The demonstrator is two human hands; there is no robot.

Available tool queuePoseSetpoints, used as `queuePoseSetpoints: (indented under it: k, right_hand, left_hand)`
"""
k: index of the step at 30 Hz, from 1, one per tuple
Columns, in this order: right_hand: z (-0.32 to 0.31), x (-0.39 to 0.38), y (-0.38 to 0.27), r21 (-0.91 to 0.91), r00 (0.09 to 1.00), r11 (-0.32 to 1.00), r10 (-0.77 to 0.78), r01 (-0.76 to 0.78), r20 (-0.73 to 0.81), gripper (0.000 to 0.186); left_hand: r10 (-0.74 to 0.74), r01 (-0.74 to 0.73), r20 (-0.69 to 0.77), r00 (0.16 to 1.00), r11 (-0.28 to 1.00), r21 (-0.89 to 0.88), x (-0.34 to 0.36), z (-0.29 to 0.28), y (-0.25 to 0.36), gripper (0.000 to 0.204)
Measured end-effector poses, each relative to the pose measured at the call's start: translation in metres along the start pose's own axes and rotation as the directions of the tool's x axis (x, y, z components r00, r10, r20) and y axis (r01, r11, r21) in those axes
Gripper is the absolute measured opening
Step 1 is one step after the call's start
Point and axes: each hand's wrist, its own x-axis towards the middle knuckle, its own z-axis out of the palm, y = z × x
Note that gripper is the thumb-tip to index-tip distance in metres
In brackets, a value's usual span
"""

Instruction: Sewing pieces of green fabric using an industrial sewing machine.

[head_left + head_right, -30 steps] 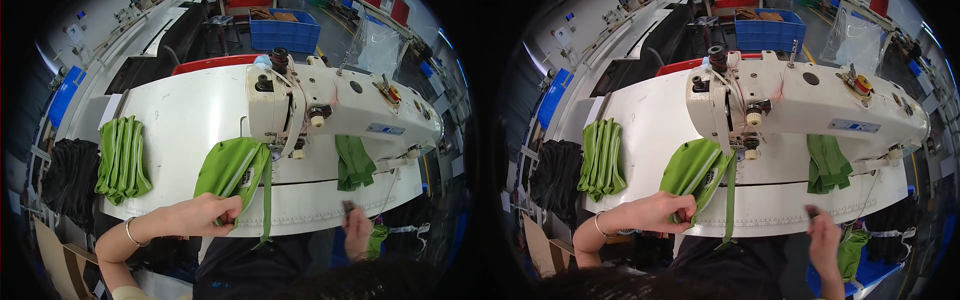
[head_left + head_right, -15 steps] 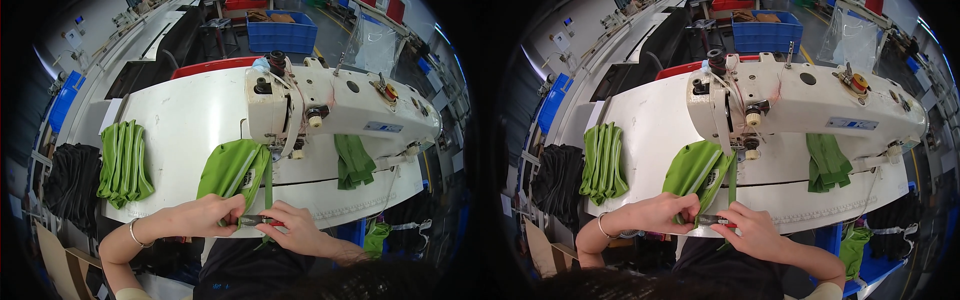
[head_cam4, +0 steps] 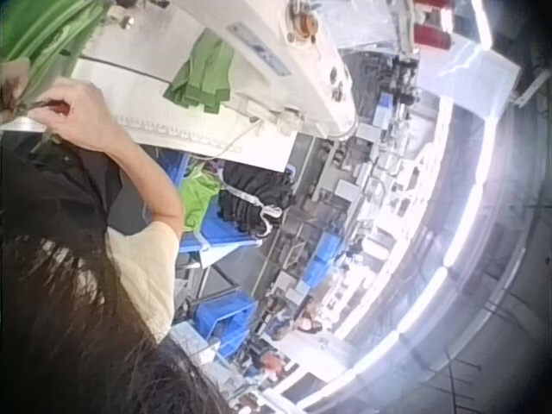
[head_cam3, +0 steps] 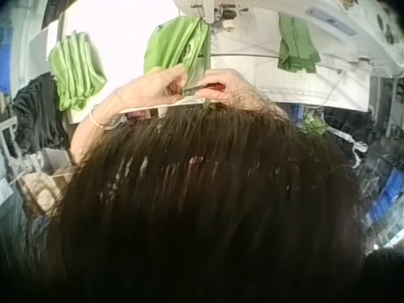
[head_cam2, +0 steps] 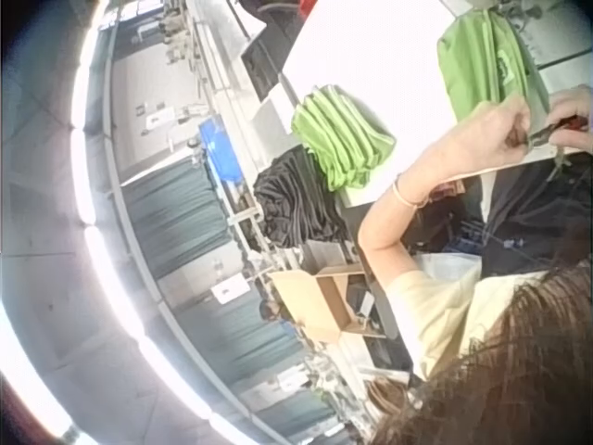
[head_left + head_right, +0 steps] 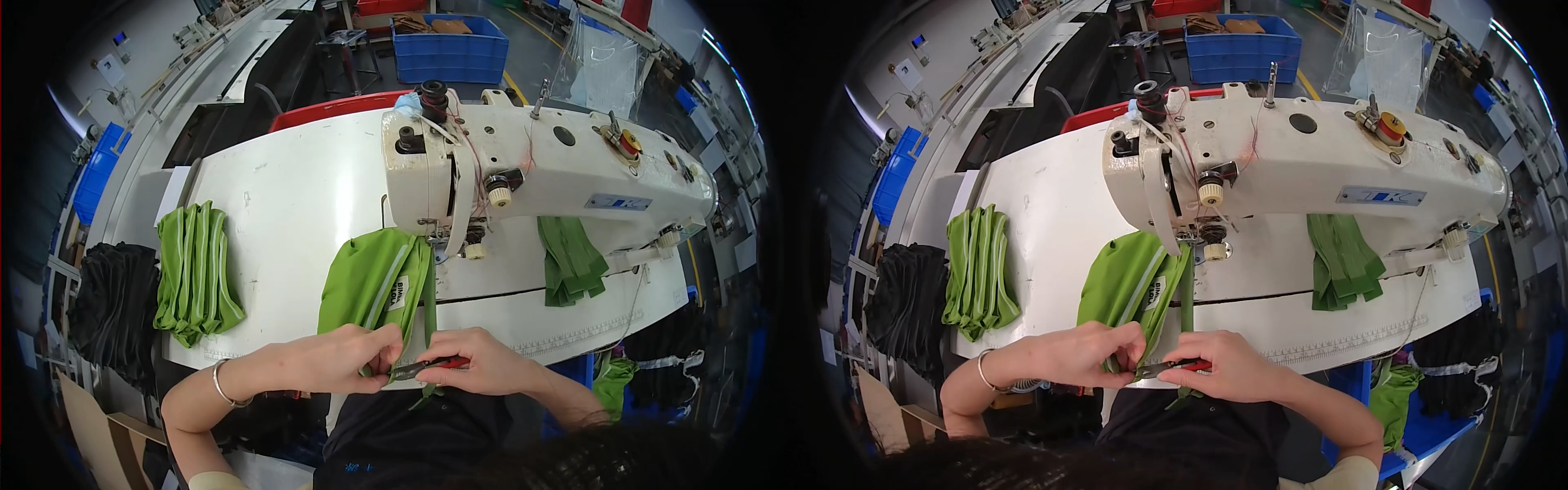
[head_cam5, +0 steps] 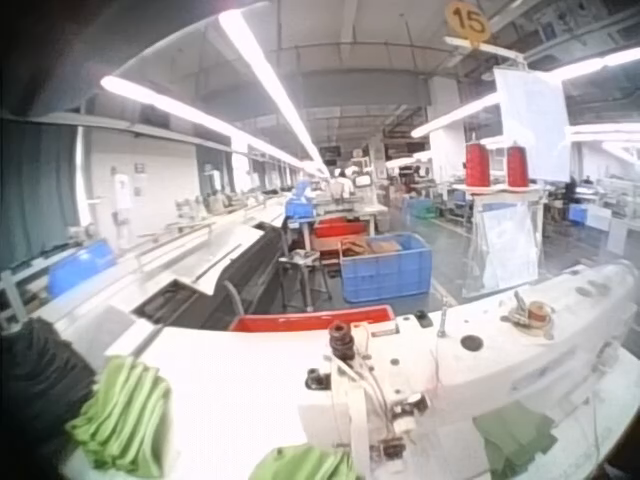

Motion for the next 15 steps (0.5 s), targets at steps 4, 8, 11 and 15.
queuePoseSetpoints:
  k: [4, 8, 11, 15]
  right_hand:
    - [-0.006, 0.003, 0.001, 0.112, 0.994, 0.991, 0.061, -0.07, 0.088, 0.024]
    - [-0.005, -0.003, 0.008, 0.236, 0.989, 0.964, 0.094, -0.119, 0.114, 0.022]
    - [-0.005, -0.001, 0.005, 0.169, 0.996, 0.984, 0.035, -0.049, 0.084, 0.021]
    - [-0.005, 0.003, 0.001, 0.085, 0.997, 0.996, -0.003, -0.004, 0.081, 0.021]
  left_hand:
    - [0.012, -0.012, 0.012, 1.0, 1.0, 0.009, 0.002, 0.0, -0.001, 0.023]
    - [0.076, -0.076, -0.01, 0.997, 0.997, 0.016, 0.004, 0.006, -0.009, 0.023]
    - [0.062, -0.062, 0.028, 0.998, 0.998, -0.007, 0.006, 0.005, -0.006, 0.023]
    - [0.033, -0.034, 0.041, 0.999, 0.999, 0.01, 0.005, 0.003, -0.007, 0.024]
